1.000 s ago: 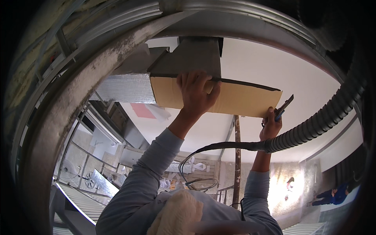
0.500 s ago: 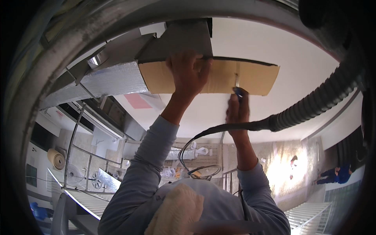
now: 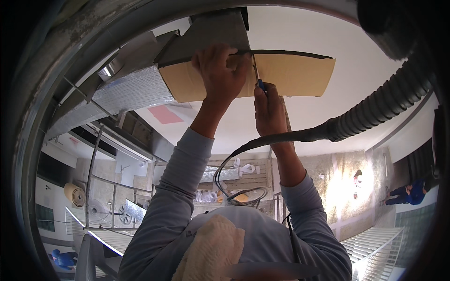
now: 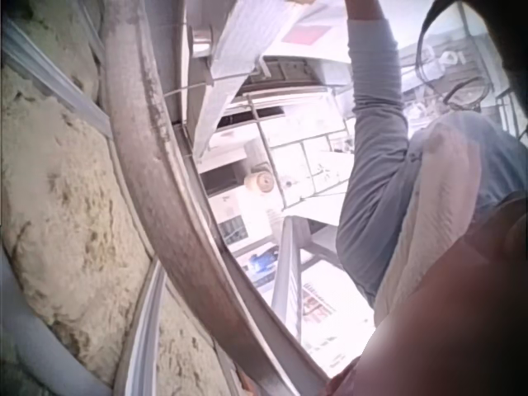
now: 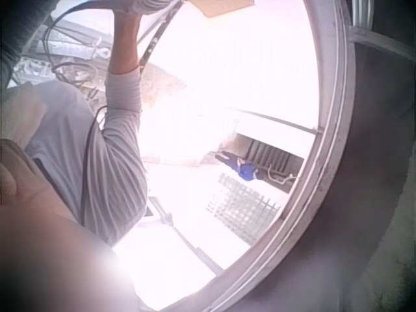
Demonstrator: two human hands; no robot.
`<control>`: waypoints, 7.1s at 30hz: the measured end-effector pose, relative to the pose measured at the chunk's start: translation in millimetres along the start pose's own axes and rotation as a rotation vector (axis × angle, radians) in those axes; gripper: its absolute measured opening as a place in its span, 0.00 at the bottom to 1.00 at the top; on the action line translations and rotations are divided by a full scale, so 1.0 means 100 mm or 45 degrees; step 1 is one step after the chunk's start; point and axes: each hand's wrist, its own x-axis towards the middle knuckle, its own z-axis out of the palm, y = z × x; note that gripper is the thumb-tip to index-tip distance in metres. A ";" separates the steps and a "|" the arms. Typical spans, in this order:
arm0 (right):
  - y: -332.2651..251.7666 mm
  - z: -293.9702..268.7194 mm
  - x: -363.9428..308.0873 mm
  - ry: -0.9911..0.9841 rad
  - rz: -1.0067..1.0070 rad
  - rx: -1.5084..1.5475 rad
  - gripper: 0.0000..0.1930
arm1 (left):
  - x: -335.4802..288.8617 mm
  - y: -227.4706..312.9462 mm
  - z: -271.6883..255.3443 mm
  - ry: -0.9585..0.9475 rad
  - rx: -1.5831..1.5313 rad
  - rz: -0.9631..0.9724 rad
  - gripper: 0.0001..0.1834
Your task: The person cuts a silver foil-backed insulation sheet on a scaffold platform using a utility knife, then cuts a piece of cardboard. The person handles both materials and places the cut pieces on the scaffold.
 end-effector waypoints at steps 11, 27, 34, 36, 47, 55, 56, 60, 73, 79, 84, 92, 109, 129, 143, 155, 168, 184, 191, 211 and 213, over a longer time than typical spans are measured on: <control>0.00 0.20 -0.04 0.197 -0.172 0.021 0.15 | 0.00 0.00 -0.01 -0.028 0.003 -0.012 0.15; -0.09 0.18 0.04 0.120 -0.067 0.062 0.15 | -0.01 -0.02 -0.01 -0.059 0.020 -0.019 0.14; -0.05 0.20 0.04 0.130 -0.056 0.072 0.16 | -0.02 -0.03 0.00 -0.034 0.020 -0.008 0.14; -0.05 0.21 0.03 0.150 -0.020 0.050 0.15 | -0.03 -0.04 0.01 -0.041 -0.001 -0.020 0.15; 0.27 0.22 -0.48 0.125 0.085 0.333 0.13 | -0.01 -0.07 0.01 -0.057 0.037 -0.018 0.15; 0.65 -1.01 0.17 0.939 0.048 0.404 0.27 | -0.06 -0.13 0.04 -0.081 0.060 -0.017 0.14; 0.67 -1.06 0.28 0.891 0.098 0.475 0.28 | -0.07 -0.15 0.04 -0.071 0.053 -0.009 0.14; 0.66 -1.16 0.53 0.607 0.183 0.533 0.26 | -0.06 -0.19 0.01 -0.155 -0.049 -0.010 0.14; 0.75 -1.85 -0.22 0.375 0.236 0.830 0.11 | -0.15 0.39 -0.68 -0.827 0.084 0.165 0.30; 0.98 -1.92 -0.43 0.384 0.482 0.830 0.10 | -0.30 0.43 -0.69 -0.989 0.115 0.158 0.33; 1.08 -1.96 -0.53 0.370 0.452 0.854 0.08 | -0.30 0.36 -0.85 -1.123 0.143 0.113 0.34; 0.99 -1.89 -0.43 0.433 0.334 1.179 0.07 | -0.06 0.41 -1.25 -1.148 0.059 -0.015 0.21; 1.25 -1.38 -0.69 0.259 0.625 0.772 0.12 | -0.61 0.12 -1.85 -1.495 -0.124 -0.515 0.20; 1.01 -1.43 -0.63 0.358 0.602 1.035 0.12 | -0.44 0.10 -1.80 -1.358 -0.090 -0.380 0.16; 1.63 -1.96 -1.00 0.172 0.507 0.617 0.17 | -1.73 0.47 -1.86 -0.947 -0.198 0.079 0.18; 1.46 -1.94 -0.61 0.208 0.135 0.879 0.24 | -1.68 0.29 -1.63 -0.775 0.015 0.093 0.30; 1.20 -1.97 -0.04 0.200 0.066 0.910 0.21 | -1.19 0.27 -1.47 -0.674 0.307 0.122 0.29; 1.00 -1.70 0.68 0.124 0.027 1.115 0.20 | 0.43 -0.41 -1.27 -0.734 0.276 0.200 0.28; 0.89 -1.49 0.90 0.176 -0.049 0.877 0.13 | 0.86 -0.77 -1.00 -1.088 0.176 -0.045 0.33; 0.81 -1.38 0.43 0.377 0.001 0.699 0.15 | 0.66 -0.89 -1.04 -1.184 0.343 0.287 0.51; 0.87 -1.33 0.42 0.394 0.000 0.702 0.15 | 0.65 -0.92 -1.04 -1.215 0.432 0.355 0.61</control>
